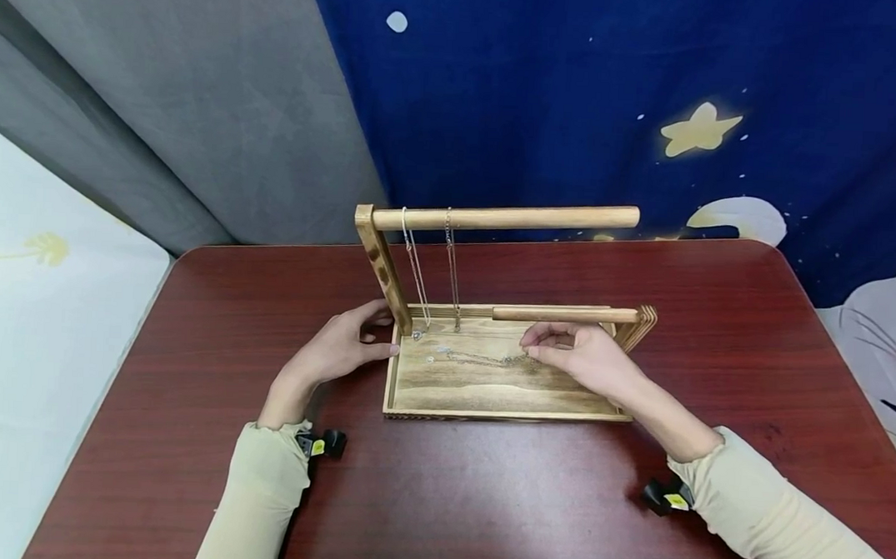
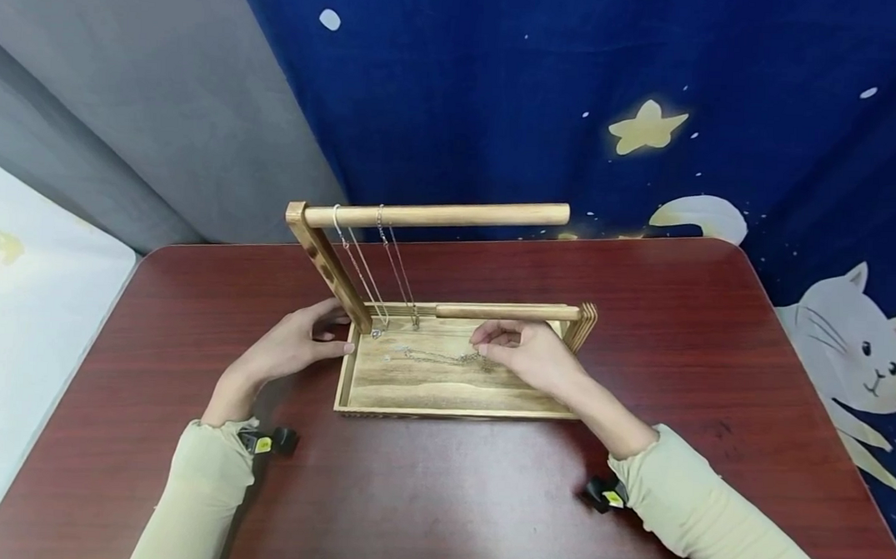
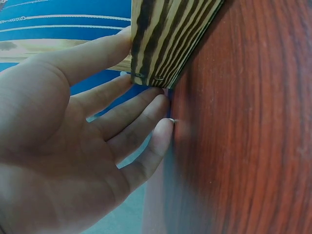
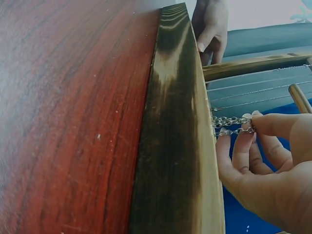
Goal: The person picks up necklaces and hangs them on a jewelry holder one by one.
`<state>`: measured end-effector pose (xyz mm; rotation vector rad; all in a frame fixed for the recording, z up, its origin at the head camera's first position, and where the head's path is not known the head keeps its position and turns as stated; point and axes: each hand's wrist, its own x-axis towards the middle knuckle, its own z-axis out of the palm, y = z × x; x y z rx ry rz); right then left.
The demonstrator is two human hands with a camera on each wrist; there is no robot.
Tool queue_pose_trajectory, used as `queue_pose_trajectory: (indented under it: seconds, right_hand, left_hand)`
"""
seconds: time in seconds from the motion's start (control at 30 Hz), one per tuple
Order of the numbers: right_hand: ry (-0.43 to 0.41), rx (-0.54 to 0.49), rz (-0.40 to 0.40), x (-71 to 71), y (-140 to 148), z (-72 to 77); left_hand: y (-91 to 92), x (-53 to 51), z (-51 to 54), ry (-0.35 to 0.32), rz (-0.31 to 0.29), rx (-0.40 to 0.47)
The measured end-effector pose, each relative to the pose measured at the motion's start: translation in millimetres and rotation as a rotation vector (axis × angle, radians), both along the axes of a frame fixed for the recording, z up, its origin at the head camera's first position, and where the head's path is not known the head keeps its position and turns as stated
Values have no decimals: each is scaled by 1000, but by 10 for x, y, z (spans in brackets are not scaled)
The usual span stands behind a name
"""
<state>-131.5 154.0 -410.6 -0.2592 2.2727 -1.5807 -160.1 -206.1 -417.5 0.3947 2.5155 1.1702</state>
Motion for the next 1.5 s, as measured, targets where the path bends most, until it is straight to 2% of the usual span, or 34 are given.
queue_pose_trajectory:
  seconds: [0.17, 0.3, 0.77, 1.13, 1.5]
  right_hand:
    - [-57, -65, -5, 22, 8, 26]
    - [-65, -109, 9, 37, 17, 42]
    - [5, -142, 126, 67, 69, 129]
    - [-12, -257, 169, 137, 74, 168]
    - [-42, -278, 173, 236, 75, 381]
  left_hand:
    - [4, -10, 4, 6, -7, 7]
    - [12, -18, 7, 6, -9, 2]
    - [2, -27, 30, 3, -2, -5]
    - [-14, -17, -4, 5, -2, 5]
    - [-6, -4, -4, 4, -3, 6]
